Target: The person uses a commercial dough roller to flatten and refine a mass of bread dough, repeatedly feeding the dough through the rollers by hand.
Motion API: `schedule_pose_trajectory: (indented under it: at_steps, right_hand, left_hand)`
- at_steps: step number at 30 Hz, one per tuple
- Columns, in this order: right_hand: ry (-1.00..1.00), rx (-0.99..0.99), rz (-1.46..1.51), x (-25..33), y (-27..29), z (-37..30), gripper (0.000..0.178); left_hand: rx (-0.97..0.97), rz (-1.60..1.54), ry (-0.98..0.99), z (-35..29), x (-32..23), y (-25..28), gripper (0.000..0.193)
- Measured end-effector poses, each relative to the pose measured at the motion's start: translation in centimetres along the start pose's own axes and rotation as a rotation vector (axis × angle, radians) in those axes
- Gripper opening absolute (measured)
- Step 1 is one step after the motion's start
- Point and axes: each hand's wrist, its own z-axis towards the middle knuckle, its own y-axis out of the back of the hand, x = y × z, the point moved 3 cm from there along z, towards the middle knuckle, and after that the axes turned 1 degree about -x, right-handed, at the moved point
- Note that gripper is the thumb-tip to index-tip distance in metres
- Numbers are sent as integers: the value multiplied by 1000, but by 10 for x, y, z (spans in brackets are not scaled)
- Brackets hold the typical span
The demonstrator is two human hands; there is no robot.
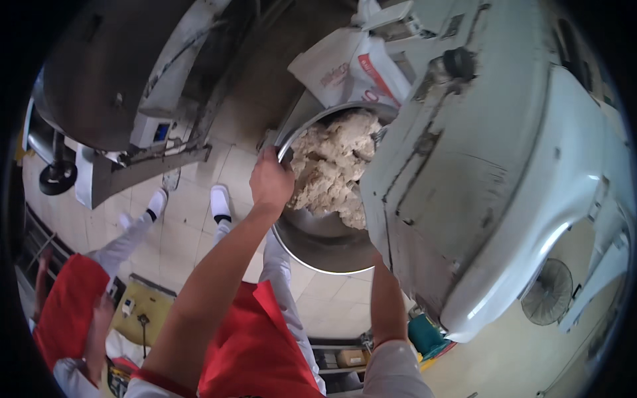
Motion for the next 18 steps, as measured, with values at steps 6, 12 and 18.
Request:
schedule_pose_trajectory:
  at_steps: [6,12,18]
  right_hand:
    - [-128,519,37,-13,-82,80,29]
    - [-102,595,33,-20,-116,78,37]
    - [-71,509,21,-13,-64,83,46]
  left_hand:
    - [1,-35,-20,0,-1,4,26]
    - [44,-77,-19,5,2,5,27]
    - [34,-31,-22,2,-6,3,29]
